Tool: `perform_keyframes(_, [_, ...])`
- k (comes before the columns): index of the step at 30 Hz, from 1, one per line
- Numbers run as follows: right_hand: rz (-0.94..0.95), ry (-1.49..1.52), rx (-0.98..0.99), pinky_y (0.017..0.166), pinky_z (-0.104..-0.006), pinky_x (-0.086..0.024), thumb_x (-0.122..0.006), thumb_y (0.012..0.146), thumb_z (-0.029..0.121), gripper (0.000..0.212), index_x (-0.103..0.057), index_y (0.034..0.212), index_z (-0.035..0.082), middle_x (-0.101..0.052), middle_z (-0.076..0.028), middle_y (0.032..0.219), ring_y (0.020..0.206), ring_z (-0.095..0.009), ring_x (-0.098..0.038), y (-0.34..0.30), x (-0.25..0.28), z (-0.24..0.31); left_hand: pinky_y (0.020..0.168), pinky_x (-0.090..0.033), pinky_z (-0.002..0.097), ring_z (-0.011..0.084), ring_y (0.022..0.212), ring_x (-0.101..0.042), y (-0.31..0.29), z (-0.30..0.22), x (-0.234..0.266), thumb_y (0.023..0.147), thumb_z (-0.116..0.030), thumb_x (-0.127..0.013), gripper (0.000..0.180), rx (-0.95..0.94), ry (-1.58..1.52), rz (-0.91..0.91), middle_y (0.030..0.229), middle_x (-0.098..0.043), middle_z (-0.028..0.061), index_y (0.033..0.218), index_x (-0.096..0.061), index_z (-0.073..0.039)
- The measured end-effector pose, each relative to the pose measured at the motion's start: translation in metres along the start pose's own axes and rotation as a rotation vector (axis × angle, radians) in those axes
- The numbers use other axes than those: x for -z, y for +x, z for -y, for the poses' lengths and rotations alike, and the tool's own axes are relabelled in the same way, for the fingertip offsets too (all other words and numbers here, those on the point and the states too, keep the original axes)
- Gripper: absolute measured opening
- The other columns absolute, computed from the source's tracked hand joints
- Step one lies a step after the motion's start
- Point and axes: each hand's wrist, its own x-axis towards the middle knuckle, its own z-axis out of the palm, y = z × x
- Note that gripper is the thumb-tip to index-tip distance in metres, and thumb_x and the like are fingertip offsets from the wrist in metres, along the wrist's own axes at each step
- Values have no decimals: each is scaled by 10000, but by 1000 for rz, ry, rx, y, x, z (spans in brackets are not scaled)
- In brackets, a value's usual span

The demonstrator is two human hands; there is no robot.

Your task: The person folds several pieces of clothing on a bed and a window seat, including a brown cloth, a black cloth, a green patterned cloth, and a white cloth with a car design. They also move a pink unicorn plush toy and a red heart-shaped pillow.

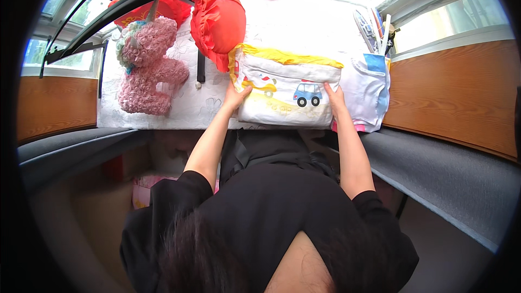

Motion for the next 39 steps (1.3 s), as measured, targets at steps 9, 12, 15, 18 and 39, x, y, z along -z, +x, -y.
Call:
perform_keyframes(9, [99,97,-72,846,-337,-475,-770,757,155,481,-552,1152,-14,-638,-112,1082,972,-202,-605,33,10,13,891,-469,319,203,1047,-580,31,-24,-1,737,-238,-789,699,160,-177,60,1183,-583,126,1279,-419,4])
perform_keyframes(12, [89,223,-181,834,-349,-494,-735,721,9,439,-576,1130,-5,-653,-115,1055,939,-225,-626,43,8,27,860,-488,319,198,1013,-599,44,-32,-5,727,-237,-797,682,234,-214,59,1168,-592,120,1255,-439,5])
perform_keyframes(15, [72,295,-230,822,-361,-502,-701,681,-56,413,-603,1082,-31,-666,-138,1006,889,-247,-643,39,-7,40,823,-506,314,199,961,-617,56,-16,5,704,-188,-803,657,283,-269,50,1133,-602,126,1223,-453,14])
perform_keyframes(18, [117,304,-253,802,-366,-509,-707,656,-34,371,-622,1013,-87,-673,-169,948,848,-259,-652,23,-13,61,813,-514,311,205,937,-621,60,-4,10,696,-126,-786,613,330,-322,-25,1108,-603,132,1198,-463,14])
perform_keyframes(39, [-93,620,171,865,-270,-493,-708,822,167,557,-470,1308,34,-579,-56,1215,1075,-134,-571,-211,87,62,488,-492,245,130,658,-637,-18,-259,-66,700,33,-622,336,-143,-93,476,867,-666,56,1033,-594,5])
